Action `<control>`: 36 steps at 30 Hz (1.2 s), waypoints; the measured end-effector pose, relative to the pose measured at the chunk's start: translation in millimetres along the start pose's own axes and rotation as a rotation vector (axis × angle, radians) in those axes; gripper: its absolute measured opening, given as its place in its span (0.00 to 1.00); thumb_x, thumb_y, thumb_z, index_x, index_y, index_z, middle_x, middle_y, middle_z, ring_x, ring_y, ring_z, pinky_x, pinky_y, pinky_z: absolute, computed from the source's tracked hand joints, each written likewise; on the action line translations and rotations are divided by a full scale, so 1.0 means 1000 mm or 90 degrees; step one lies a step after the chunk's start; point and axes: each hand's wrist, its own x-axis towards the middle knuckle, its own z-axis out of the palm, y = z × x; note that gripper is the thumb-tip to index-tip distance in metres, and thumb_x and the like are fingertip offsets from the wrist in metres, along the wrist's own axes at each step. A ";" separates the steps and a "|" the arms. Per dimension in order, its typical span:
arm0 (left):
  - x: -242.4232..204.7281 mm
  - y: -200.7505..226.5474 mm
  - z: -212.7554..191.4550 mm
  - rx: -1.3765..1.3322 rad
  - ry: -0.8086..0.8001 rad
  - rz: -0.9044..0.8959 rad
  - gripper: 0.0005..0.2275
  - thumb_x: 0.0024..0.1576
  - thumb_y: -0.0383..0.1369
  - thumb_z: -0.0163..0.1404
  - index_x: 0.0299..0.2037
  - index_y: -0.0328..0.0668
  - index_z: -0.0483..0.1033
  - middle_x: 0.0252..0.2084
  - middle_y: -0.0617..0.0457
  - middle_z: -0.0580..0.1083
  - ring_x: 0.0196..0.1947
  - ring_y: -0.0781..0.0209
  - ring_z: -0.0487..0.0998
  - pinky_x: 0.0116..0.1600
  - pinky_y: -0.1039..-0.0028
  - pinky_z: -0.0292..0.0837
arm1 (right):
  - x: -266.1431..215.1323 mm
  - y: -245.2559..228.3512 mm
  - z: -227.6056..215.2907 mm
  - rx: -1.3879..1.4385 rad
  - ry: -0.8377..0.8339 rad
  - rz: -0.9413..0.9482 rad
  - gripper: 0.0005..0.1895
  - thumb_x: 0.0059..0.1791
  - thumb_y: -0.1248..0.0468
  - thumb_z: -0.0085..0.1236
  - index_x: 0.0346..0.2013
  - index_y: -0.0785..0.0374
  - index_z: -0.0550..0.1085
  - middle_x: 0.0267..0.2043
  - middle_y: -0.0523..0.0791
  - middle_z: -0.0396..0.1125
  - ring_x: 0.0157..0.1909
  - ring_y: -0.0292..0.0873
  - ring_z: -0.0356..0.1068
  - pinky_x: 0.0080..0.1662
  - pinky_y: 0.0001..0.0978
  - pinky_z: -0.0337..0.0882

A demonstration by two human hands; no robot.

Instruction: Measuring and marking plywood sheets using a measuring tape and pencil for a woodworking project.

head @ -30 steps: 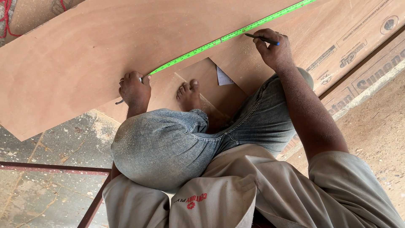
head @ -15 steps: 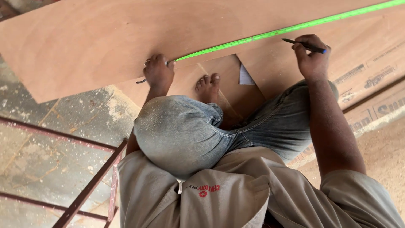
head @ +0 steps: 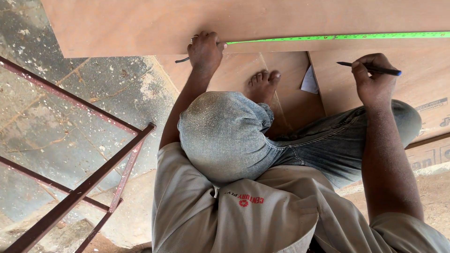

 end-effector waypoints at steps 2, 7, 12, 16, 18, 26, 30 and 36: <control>-0.001 -0.011 0.000 -0.010 0.024 0.011 0.15 0.58 0.46 0.59 0.42 0.44 0.78 0.46 0.50 0.75 0.49 0.53 0.75 0.53 0.51 0.69 | 0.000 -0.005 0.007 0.026 0.000 0.025 0.02 0.58 0.72 0.58 0.44 0.66 0.73 0.44 0.48 0.73 0.47 0.40 0.75 0.51 0.33 0.77; -0.009 -0.008 -0.012 0.064 0.074 0.112 0.10 0.58 0.41 0.58 0.40 0.45 0.81 0.44 0.49 0.77 0.52 0.47 0.74 0.49 0.48 0.69 | -0.006 -0.050 0.015 0.023 -0.112 -0.075 0.04 0.57 0.68 0.62 0.44 0.65 0.75 0.44 0.47 0.75 0.50 0.41 0.77 0.50 0.35 0.79; -0.010 0.021 -0.052 -0.099 -0.148 0.059 0.08 0.61 0.42 0.56 0.40 0.51 0.82 0.39 0.54 0.79 0.47 0.54 0.78 0.53 0.53 0.70 | -0.016 -0.075 0.025 -0.073 -0.154 -0.075 0.04 0.54 0.67 0.62 0.42 0.64 0.76 0.41 0.47 0.75 0.44 0.42 0.77 0.46 0.35 0.79; -0.006 0.035 -0.046 -0.084 -0.221 0.001 0.10 0.61 0.46 0.55 0.41 0.53 0.83 0.38 0.56 0.80 0.42 0.60 0.78 0.57 0.55 0.66 | -0.021 -0.077 0.039 -0.049 -0.209 -0.099 0.05 0.52 0.65 0.63 0.40 0.63 0.77 0.40 0.45 0.75 0.44 0.41 0.78 0.47 0.34 0.78; -0.001 0.040 -0.038 -0.058 -0.237 0.000 0.10 0.62 0.46 0.54 0.41 0.53 0.83 0.37 0.57 0.80 0.42 0.61 0.79 0.57 0.55 0.66 | -0.021 -0.079 0.038 -0.061 -0.228 -0.069 0.06 0.52 0.64 0.63 0.40 0.63 0.76 0.38 0.45 0.74 0.41 0.42 0.77 0.45 0.35 0.77; 0.007 0.028 -0.030 0.016 -0.258 -0.018 0.13 0.64 0.49 0.52 0.40 0.51 0.82 0.33 0.56 0.79 0.35 0.62 0.78 0.47 0.58 0.73 | -0.013 -0.043 0.048 -0.037 -0.224 -0.025 0.10 0.53 0.59 0.63 0.40 0.63 0.76 0.36 0.46 0.74 0.40 0.42 0.76 0.42 0.37 0.75; -0.004 -0.022 -0.021 -0.132 -0.176 -0.067 0.15 0.62 0.46 0.54 0.33 0.44 0.80 0.28 0.49 0.77 0.28 0.57 0.76 0.41 0.60 0.71 | -0.002 -0.024 0.103 0.268 -0.179 0.415 0.12 0.58 0.56 0.54 0.46 0.62 0.74 0.37 0.48 0.73 0.30 0.38 0.67 0.35 0.31 0.71; -0.037 -0.079 -0.014 -0.246 -0.044 -0.253 0.16 0.60 0.44 0.54 0.37 0.36 0.80 0.34 0.42 0.78 0.37 0.49 0.78 0.46 0.56 0.71 | 0.028 -0.065 0.190 0.650 -0.073 0.702 0.17 0.53 0.54 0.58 0.49 0.63 0.72 0.35 0.43 0.68 0.22 0.31 0.54 0.25 0.25 0.63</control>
